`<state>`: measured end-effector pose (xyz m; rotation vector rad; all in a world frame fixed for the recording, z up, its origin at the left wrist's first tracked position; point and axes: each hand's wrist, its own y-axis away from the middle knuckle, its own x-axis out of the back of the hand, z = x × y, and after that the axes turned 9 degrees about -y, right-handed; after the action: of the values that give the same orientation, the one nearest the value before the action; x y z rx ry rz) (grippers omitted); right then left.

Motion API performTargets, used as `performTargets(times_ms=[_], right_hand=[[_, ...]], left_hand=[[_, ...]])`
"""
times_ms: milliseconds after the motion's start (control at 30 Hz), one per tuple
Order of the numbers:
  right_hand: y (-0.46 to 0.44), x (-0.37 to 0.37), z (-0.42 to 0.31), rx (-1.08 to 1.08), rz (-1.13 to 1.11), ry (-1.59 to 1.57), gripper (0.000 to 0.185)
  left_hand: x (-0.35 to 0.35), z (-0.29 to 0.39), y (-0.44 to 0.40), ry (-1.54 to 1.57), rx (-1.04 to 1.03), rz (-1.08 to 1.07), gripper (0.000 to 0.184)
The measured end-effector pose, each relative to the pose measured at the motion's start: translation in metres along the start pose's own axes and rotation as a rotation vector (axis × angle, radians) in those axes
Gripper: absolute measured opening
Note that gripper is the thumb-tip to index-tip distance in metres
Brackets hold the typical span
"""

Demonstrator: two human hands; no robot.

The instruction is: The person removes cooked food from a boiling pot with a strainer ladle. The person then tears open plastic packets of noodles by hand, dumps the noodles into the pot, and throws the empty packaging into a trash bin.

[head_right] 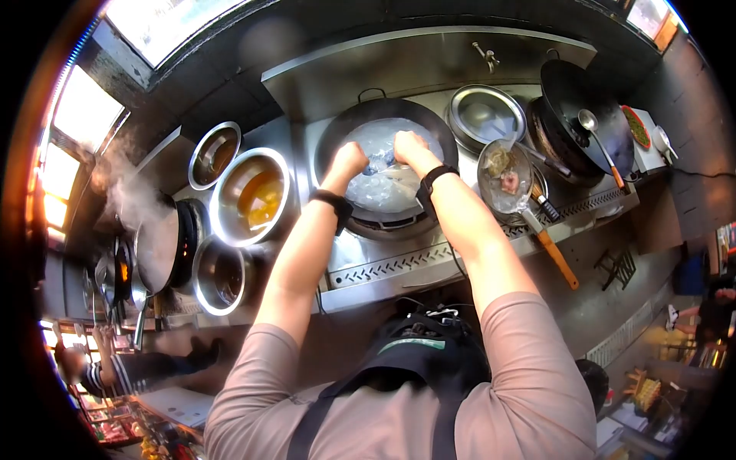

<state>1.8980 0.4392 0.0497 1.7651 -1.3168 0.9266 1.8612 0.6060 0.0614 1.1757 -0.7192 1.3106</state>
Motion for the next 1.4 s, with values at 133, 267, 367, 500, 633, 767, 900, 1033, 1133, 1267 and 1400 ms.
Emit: performTargets(times_ms=[133, 267, 367, 500, 633, 767, 900, 1033, 1133, 1267, 1400], right_hand=[[-0.005, 0.001, 0.004, 0.086, -0.126, -0.033, 0.03], [0.0, 0.011, 0.002, 0.056, -0.268, -0.054, 0.034], [0.004, 0.023, -0.005, 0.096, -0.188, -0.058, 0.032], [0.01, 0.055, -0.016, -0.008, -0.102, -0.215, 0.023], [0.013, 0.079, -0.011, 0.019, -0.199, -0.435, 0.02], [0.027, 0.08, -0.001, 0.181, -0.151, -0.755, 0.02], [0.064, 0.08, -0.004, 0.389, 0.013, -1.012, 0.023], [0.094, 0.077, 0.0, 0.39, 0.237, -1.054, 0.026], [0.102, 0.083, 0.011, 0.404, 0.423, -1.129, 0.025], [0.118, 0.095, 0.019, 0.348, 0.471, -1.235, 0.022], [0.131, 0.107, 0.028, 0.383, 0.585, -1.375, 0.02]], left_hand=[[0.002, 0.004, 0.002, 0.045, 0.042, -0.033, 0.03], [-0.002, 0.004, 0.001, 0.047, 0.028, 0.045, 0.026], [-0.01, -0.003, -0.009, 0.065, -0.083, 0.246, 0.02], [0.032, 0.004, 0.01, 0.288, -0.054, -0.073, 0.024], [0.064, 0.006, 0.029, 0.407, -0.155, -0.212, 0.029], [0.056, -0.004, 0.028, 0.75, -0.256, -0.231, 0.024], [0.043, -0.006, 0.037, 0.299, -0.457, 0.638, 0.006], [0.068, 0.01, 0.07, 0.733, -0.226, 0.007, 0.014], [0.064, 0.01, 0.072, 1.177, -0.408, -0.131, 0.022], [0.071, 0.014, 0.078, 1.362, -0.398, -0.221, 0.031], [0.073, 0.026, 0.088, 1.374, -0.386, -0.233, 0.031]])
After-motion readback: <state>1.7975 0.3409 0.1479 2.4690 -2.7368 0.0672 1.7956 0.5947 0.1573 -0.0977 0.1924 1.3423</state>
